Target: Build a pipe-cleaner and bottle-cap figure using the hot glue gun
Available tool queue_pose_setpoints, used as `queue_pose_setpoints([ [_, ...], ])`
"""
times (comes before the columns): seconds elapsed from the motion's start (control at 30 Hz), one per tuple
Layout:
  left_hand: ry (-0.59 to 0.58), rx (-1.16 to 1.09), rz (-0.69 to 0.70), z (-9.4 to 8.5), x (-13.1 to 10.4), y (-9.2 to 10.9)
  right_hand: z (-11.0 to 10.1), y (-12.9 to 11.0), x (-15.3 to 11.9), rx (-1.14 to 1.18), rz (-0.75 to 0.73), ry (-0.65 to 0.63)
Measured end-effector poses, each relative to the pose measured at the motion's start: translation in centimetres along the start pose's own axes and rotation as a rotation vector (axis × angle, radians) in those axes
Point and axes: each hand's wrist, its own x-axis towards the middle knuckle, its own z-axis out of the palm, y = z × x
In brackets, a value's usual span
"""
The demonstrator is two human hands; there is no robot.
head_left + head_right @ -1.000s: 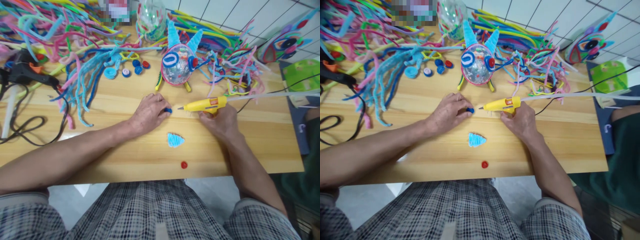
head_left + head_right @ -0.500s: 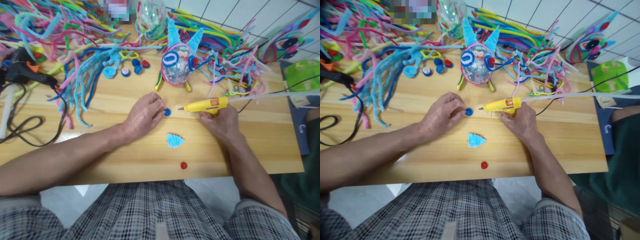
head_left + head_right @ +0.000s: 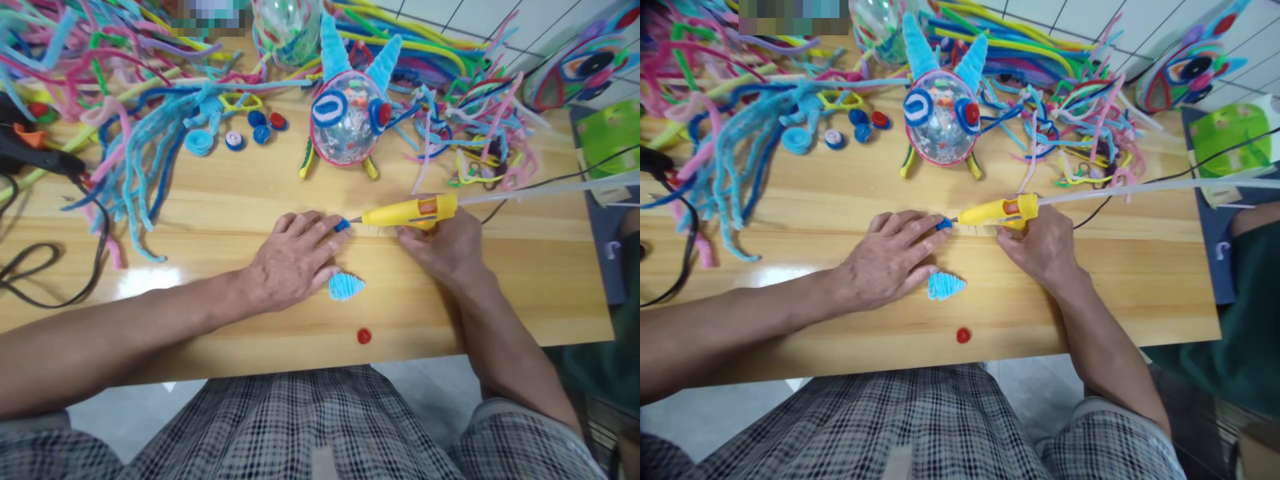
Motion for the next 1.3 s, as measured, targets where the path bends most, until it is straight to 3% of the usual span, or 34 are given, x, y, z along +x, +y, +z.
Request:
queue_pose_setpoints([
  [0.27, -0.019, 0.033, 0.026, 0.2, 0.1, 0.1, -0.4, -0.9, 0.0, -0.069, -0.009, -0.022],
  [1.3, 0.01, 0.019, 0.032, 0.7, 0.0, 0.0, -1.1, -0.9, -0.2, -0.132, -0.089, -0.051],
])
